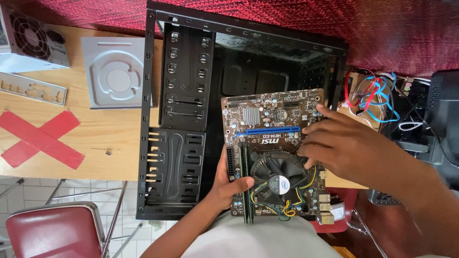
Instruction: Installing a CPU cooler onto a motherboard by aligning it with the socket and securing the mounting pins.
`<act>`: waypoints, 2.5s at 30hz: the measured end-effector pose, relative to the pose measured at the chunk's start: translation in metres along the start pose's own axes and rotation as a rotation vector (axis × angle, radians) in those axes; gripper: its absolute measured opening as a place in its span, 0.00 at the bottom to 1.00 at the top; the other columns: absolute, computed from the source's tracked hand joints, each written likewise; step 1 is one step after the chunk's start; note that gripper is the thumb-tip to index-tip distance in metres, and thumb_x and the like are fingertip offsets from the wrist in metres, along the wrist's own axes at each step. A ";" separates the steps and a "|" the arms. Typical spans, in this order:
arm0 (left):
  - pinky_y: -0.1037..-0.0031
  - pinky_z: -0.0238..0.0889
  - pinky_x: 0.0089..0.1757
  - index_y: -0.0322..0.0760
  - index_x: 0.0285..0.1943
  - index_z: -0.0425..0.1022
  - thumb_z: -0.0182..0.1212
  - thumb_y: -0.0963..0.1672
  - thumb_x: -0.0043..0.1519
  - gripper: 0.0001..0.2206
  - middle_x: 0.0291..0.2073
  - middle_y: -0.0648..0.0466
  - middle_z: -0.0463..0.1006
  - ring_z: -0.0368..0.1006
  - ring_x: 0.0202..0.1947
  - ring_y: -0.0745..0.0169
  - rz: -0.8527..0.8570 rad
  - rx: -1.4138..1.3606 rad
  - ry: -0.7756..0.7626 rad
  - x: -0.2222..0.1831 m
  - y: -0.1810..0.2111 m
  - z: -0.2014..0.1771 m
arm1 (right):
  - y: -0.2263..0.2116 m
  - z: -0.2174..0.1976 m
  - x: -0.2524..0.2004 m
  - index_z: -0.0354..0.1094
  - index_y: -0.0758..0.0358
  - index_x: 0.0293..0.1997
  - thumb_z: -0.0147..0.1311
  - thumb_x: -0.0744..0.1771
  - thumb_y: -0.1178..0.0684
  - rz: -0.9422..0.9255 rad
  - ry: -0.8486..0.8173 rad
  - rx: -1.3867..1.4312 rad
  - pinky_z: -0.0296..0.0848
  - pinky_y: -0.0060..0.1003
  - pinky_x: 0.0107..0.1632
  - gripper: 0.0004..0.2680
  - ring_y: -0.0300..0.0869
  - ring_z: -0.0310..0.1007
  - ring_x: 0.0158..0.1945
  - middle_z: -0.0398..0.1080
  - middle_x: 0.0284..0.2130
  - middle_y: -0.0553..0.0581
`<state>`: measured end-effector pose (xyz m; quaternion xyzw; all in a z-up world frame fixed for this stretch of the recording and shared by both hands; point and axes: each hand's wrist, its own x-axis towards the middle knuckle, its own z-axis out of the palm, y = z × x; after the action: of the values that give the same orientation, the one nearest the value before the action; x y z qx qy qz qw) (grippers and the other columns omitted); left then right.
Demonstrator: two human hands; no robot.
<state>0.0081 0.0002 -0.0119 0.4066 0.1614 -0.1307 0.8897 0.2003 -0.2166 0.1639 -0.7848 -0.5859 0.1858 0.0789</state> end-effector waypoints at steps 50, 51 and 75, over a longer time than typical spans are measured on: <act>0.52 0.60 0.66 0.42 0.79 0.51 0.71 0.53 0.57 0.43 0.70 0.48 0.66 0.63 0.70 0.47 0.043 0.028 0.083 0.007 0.027 0.026 | -0.065 0.058 -0.016 0.44 0.60 0.76 0.76 0.50 0.28 0.381 0.147 0.310 0.34 0.60 0.77 0.51 0.56 0.44 0.79 0.48 0.76 0.60; 0.52 0.65 0.63 0.44 0.78 0.53 0.71 0.53 0.55 0.42 0.67 0.47 0.69 0.68 0.67 0.46 -0.033 -0.027 0.092 0.008 0.026 0.026 | -0.064 0.056 -0.018 0.40 0.59 0.78 0.83 0.50 0.34 0.337 0.070 0.326 0.28 0.62 0.77 0.54 0.56 0.40 0.80 0.43 0.77 0.61; 0.55 0.54 0.67 0.45 0.81 0.50 0.69 0.51 0.53 0.45 0.74 0.51 0.63 0.59 0.73 0.52 0.053 0.058 0.117 0.004 0.023 0.022 | -0.073 0.048 -0.014 0.48 0.62 0.74 0.69 0.54 0.44 0.320 0.261 0.220 0.27 0.63 0.78 0.41 0.49 0.61 0.69 0.64 0.65 0.58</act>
<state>0.0238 -0.0025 0.0160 0.4431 0.1988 -0.0877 0.8697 0.1133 -0.2119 0.1478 -0.8718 -0.4150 0.1556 0.2087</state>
